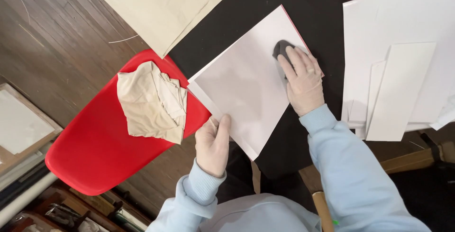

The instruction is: Prepare and mount an art print onto a backing board using adhesive and clamps.

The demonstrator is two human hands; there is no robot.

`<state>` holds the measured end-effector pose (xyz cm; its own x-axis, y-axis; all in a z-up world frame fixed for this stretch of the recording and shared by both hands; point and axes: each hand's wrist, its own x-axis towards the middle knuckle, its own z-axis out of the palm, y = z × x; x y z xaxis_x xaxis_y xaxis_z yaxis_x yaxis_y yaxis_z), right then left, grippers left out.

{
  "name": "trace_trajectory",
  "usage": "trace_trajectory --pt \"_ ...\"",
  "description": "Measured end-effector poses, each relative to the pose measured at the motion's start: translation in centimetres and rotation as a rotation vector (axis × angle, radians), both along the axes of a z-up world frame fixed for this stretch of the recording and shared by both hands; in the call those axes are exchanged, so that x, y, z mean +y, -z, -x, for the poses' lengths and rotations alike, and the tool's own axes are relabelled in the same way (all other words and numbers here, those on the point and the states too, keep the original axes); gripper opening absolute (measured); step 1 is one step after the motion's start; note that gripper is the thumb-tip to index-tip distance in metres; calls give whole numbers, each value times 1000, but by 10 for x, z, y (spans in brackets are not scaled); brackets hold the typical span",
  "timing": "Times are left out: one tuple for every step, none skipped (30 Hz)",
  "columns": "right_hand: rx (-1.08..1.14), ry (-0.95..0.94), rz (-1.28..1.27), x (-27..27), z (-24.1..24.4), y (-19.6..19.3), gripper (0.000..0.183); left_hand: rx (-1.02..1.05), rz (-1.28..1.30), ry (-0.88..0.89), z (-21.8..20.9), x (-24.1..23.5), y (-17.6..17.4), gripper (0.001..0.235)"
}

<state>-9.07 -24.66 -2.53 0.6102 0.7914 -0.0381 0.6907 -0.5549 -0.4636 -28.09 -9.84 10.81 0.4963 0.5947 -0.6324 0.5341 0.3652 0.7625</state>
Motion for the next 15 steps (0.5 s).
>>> trace_trajectory --pt "1 -1 3 1 -2 0 59 1 3 -1 -4 1 -3 28" --pt "0 -20 9 2 -4 0 59 -15 27 -19 -7 2 -6 24" --pt "-1 -38 15 3 -6 0 58 -30 52 -36 -11 3 -8 22" --pt "3 -41 16 5 -9 0 58 -26 53 -39 -12 3 -10 22" --pt "23 -47 11 6 -12 1 59 -23 83 -60 -12 4 -12 22" --pt "40 -54 6 9 -15 2 59 -23 111 -82 -14 5 -13 22" --pt "42 -57 6 12 -18 2 59 -22 111 -85 -13 6 -13 22" --pt "64 -61 1 15 -20 1 60 20 101 -58 -11 6 -14 24" --pt "85 -65 -4 17 -23 1 62 61 92 -31 -10 6 -15 25" --pt "85 -65 -1 21 -25 -1 62 61 94 -32 -10 6 -15 25" --pt "100 -65 0 24 -27 -3 63 79 99 -29 -10 6 -15 26" --pt "112 -66 -1 28 -30 -4 64 95 102 -27 -10 7 -15 27" --pt "109 -67 -1 31 -35 -4 64 93 102 -28 -11 7 -15 27" --pt "116 -67 -8 34 -38 -3 65 71 110 -37 -11 7 -15 27" --pt "122 -66 -16 36 -40 -3 66 50 118 -46 -10 7 -16 26"
